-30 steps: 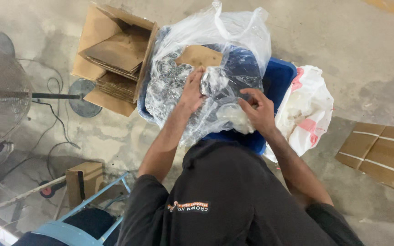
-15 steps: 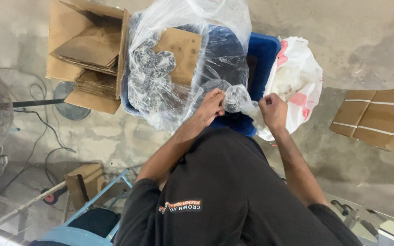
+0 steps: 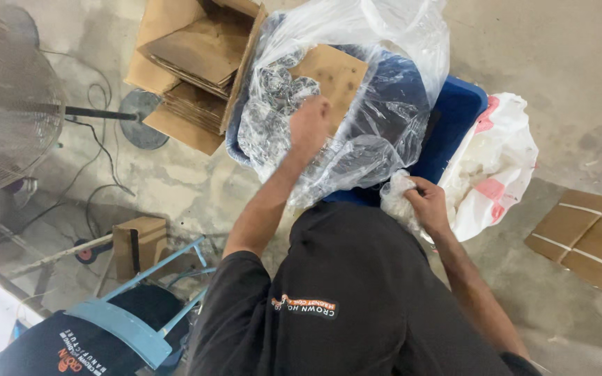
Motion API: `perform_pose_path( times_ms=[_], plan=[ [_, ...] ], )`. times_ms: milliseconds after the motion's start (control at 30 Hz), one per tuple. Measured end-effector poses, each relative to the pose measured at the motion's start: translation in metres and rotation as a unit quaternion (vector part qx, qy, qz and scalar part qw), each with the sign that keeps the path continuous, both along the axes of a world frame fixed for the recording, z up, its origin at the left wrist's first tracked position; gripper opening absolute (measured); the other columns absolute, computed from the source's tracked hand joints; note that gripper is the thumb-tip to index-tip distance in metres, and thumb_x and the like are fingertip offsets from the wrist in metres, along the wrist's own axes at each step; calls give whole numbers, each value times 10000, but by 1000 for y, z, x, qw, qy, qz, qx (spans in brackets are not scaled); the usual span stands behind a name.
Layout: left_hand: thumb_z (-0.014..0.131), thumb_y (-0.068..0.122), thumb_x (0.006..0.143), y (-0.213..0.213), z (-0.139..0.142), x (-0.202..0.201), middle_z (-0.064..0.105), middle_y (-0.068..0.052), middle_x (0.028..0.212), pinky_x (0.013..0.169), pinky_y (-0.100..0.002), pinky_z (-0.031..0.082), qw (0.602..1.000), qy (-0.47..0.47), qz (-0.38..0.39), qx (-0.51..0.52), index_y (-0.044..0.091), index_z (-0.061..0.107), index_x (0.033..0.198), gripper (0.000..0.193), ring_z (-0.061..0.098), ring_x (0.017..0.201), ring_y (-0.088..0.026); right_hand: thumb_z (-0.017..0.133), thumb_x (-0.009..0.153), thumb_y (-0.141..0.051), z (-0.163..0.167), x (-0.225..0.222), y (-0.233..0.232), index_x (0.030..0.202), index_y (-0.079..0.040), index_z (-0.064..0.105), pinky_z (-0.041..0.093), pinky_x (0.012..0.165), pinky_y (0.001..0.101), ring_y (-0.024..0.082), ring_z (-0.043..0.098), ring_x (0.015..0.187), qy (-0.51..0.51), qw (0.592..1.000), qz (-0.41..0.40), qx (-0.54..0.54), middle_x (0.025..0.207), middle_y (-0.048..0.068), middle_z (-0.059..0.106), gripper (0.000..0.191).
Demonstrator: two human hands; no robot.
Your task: The person works at a multi-station industrial machine, fitting black knurled components onto the machine's spindles and cutting material with scissors. They then wrap several of the black components in plastic film, place them into a blue bin, and return to fitting more components on the machine.
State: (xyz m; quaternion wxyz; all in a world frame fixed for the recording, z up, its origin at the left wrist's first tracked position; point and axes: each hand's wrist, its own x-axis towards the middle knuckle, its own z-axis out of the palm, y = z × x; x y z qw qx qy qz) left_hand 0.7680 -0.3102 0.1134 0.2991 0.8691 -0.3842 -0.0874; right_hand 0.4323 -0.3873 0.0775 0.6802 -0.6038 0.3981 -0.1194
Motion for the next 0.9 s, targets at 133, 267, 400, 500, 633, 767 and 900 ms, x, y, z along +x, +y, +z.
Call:
perform_pose_path(
  times_ms=[133,267,400,500,633,767,900],
  plan=[
    [670,258,917,0,-1,66,630,-185,1149,793,-520,538,987,-37,34,154,102,675,1007,180,680,924,-397,605,950,-178,2,10,-17,886,41,694,423,624,331,127,520,693,114,987,99,-57,727,63,585,245],
    [677,248,890,-6,-10,74,622,-202,1162,787,-516,546,983,-35,-29,175,73,668,982,198,682,888,-400,613,988,-304,15,46,-31,783,46,603,410,644,379,130,484,694,95,990,88,-47,708,52,537,406],
    [748,261,855,-1,-10,72,658,-138,881,681,-447,536,998,41,-36,-18,55,645,862,231,669,779,-325,664,948,-298,38,78,-34,794,53,617,459,638,402,196,501,622,218,950,148,-167,687,139,540,387],
    [639,190,942,8,-8,61,609,-48,780,507,-344,471,945,296,-59,-127,63,604,911,135,557,637,-149,647,851,-138,60,89,-34,981,25,632,491,749,368,151,586,836,-10,951,168,-259,885,117,641,209],
    [521,208,1023,9,-6,16,566,6,701,373,-285,327,728,651,11,-215,122,556,886,166,395,416,-87,621,890,-45,88,109,-23,1122,-37,667,459,660,252,55,573,745,-72,990,57,-103,818,42,655,236],
    [458,313,1105,10,-6,-35,511,24,623,368,-247,290,571,795,36,-201,107,593,946,293,327,392,-61,670,902,-68,111,110,-25,1166,-31,728,456,636,226,52,546,684,-28,979,68,-190,780,33,669,273],
    [446,269,1021,18,-4,-60,585,11,695,362,-228,281,524,827,45,-196,147,594,1057,195,321,389,-54,662,943,-80,110,91,-33,1146,9,729,486,685,211,23,579,770,-70,985,90,-131,840,-15,692,232]
  ],
)
